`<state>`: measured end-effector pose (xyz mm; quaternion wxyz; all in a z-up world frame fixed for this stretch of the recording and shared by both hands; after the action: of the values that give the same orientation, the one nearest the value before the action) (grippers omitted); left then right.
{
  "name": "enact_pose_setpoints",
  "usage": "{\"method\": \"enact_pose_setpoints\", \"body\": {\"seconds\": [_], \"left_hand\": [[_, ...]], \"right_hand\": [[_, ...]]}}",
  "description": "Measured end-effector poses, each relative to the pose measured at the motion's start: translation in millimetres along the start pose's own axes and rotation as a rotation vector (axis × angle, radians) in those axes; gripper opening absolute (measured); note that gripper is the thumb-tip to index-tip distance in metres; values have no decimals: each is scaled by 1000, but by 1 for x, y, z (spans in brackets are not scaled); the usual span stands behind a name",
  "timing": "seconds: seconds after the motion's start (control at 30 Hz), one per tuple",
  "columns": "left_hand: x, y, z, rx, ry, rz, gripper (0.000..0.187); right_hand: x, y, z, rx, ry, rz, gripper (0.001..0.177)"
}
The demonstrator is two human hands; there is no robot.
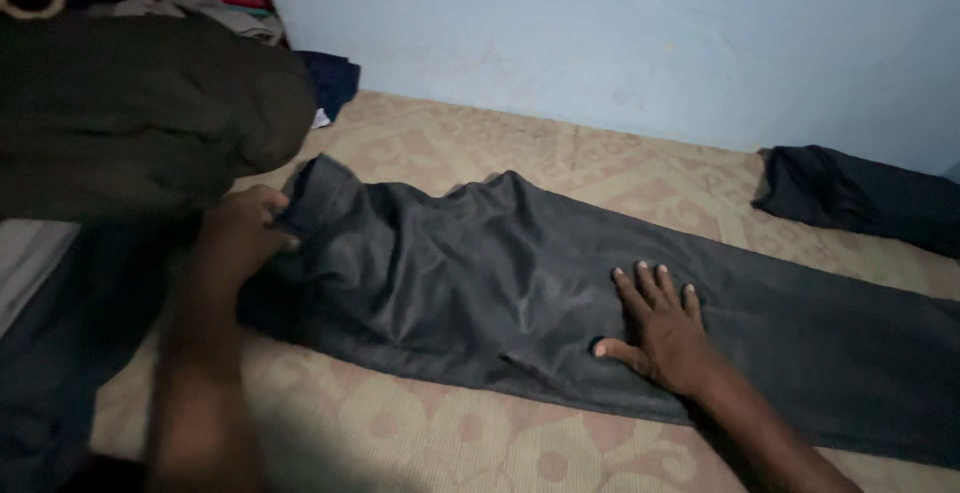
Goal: The person spreads a pair of trousers flat on a bed, aligns the legs together, and folds them into a compact square by hand.
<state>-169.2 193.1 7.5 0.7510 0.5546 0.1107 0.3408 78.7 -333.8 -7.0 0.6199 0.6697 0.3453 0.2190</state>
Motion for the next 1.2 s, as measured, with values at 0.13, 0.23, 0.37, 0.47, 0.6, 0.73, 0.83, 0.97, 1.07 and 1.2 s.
{"method": "enact_pose_setpoints", "body": {"seconds": [0.13,0.23,0.37,0.47,0.6,0.73,0.83,0.97,1.07,1.2], "left_hand": [[2,-3,-35,168,-294,354,8],[-12,0,-43,171,-184,291,11],[-40,27,-24,246,-74,270,17],[-69,56,-2,332,-66,320,20],[-75,39,86,354,-325,279,26],[-121,5,190,15,-878,-140,26],[-140,-2,220,-123,-576,-521,42],[-144,-4,223,-123,-747,-366,29],[-152,-15,215,140,-839,-107,20],[-157,-15,197,84,-840,-67,30]], "right_hand": [[1,-5,2,36,-26,-25,120],[3,-6,3,68,16,8,124],[3,-5,4,31,29,-36,123],[-1,8,-6,31,56,-1,122],[-32,39,-39,288,154,140,98],[-61,49,-78,323,433,119,54],[-66,42,-89,267,534,200,32],[-68,42,-90,162,549,251,26],[-74,64,-89,56,551,300,41],[-81,77,-91,131,406,139,43]]}}
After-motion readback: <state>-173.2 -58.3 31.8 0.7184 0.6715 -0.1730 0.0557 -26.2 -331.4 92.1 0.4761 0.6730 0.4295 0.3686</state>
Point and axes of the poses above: each hand's wrist, its own x-axis towards the middle knuckle, its own y-axis out of the back of the hand, z = x × y, the point moved 3 cm from there along x, towards the middle knuckle, and after that the axes turned 5 degrees about x, right-handed, at the moved point
